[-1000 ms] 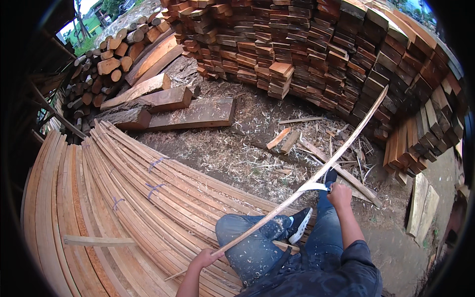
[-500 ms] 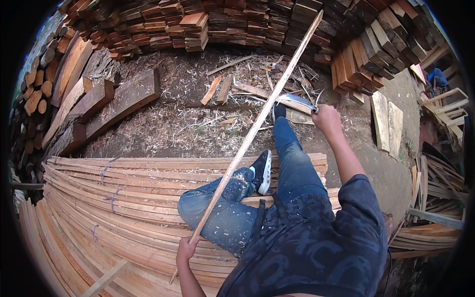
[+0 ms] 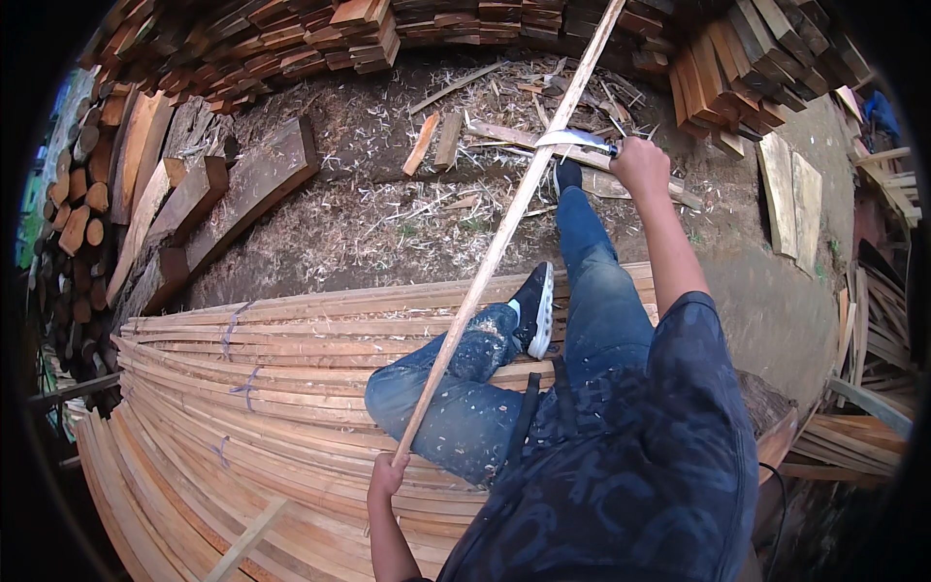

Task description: The person sits on the ground and uses a knife to shave thin strips from a long, curved piece of wood held across their lap. They repeatedly scrape the blade along the wood's surface, creating wood shavings that fall onto their legs and the ground.

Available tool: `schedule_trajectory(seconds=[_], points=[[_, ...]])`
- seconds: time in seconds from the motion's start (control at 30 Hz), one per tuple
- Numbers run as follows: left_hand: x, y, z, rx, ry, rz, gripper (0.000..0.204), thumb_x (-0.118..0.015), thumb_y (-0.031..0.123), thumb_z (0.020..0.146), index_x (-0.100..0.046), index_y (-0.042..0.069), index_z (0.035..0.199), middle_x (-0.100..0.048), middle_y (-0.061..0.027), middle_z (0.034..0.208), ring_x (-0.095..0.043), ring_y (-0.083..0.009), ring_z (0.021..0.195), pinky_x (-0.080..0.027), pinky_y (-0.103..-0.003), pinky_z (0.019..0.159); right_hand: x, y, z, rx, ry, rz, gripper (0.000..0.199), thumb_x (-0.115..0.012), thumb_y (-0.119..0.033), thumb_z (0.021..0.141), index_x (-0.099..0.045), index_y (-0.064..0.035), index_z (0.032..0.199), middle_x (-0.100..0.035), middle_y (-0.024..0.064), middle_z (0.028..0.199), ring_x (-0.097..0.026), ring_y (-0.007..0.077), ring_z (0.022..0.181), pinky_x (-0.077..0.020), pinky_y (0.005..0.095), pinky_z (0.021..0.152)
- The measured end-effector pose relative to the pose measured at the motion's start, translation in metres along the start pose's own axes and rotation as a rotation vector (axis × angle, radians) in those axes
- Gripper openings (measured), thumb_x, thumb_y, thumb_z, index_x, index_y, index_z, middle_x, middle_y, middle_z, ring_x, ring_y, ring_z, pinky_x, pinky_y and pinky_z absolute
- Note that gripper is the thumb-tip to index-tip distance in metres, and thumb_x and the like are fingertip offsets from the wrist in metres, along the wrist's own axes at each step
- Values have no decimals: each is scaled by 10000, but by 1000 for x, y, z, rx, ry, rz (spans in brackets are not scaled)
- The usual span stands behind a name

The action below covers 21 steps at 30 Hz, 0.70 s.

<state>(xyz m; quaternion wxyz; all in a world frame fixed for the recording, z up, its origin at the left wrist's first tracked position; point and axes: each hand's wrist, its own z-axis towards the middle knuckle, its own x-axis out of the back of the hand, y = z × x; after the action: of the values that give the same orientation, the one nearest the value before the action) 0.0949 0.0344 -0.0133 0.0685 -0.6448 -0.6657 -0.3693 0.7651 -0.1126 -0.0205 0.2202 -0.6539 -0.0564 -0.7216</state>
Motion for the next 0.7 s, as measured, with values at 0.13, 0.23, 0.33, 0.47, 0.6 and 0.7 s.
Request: schedule_trajectory(seconds=[0.13,0.23,0.33,0.47,0.6,0.7], points=[[3,-2,-2,5,0,-33,500,-620,382,838,-504,-35,588,-435,-73,493,-434,-147,502,-367,-376,475,9,2,1,171,-57,0,139,-636,-173,708,-662,-39,727,-665,178,753,-663,335,711,-531,432,654],[3,-10,4,-2,-25,-47,537,-600,419,844,-476,-5,539,-423,-45,476,-411,-125,488,-342,-359,454,2,-5,-29,274,-70,69,129,-651,-177,698,-660,-55,738,-656,154,701,-656,319,661,-524,431,620],[4,-32,4,-9,-40,-107,567,-583,464,852,-461,30,508,-420,-15,458,-394,-104,453,-318,-324,423,-9,-34,-62,355,-188,192,116,-655,-149,670,-682,-106,774,-654,157,684,-665,318,669,-537,426,618],[13,-27,3,80,-15,-170,542,-588,414,873,-456,51,493,-415,6,452,-371,-86,423,-290,-299,395,-21,-39,-54,260,-132,219,127,-685,-164,659,-681,-96,766,-655,164,690,-665,323,672,-538,431,628],[8,-30,3,-22,69,-62,492,-615,333,848,-417,26,520,-348,7,477,-319,-97,469,-266,-332,423,-27,-13,-20,145,-74,118,144,-684,-184,667,-674,-64,745,-656,167,694,-665,329,679,-535,438,621],[8,-14,0,-51,62,-29,471,-616,306,837,-400,17,533,-323,2,490,-306,-101,494,-260,-345,436,-21,-7,-13,153,-120,16,126,-646,-174,686,-667,-57,728,-657,167,700,-664,327,681,-534,436,620]])
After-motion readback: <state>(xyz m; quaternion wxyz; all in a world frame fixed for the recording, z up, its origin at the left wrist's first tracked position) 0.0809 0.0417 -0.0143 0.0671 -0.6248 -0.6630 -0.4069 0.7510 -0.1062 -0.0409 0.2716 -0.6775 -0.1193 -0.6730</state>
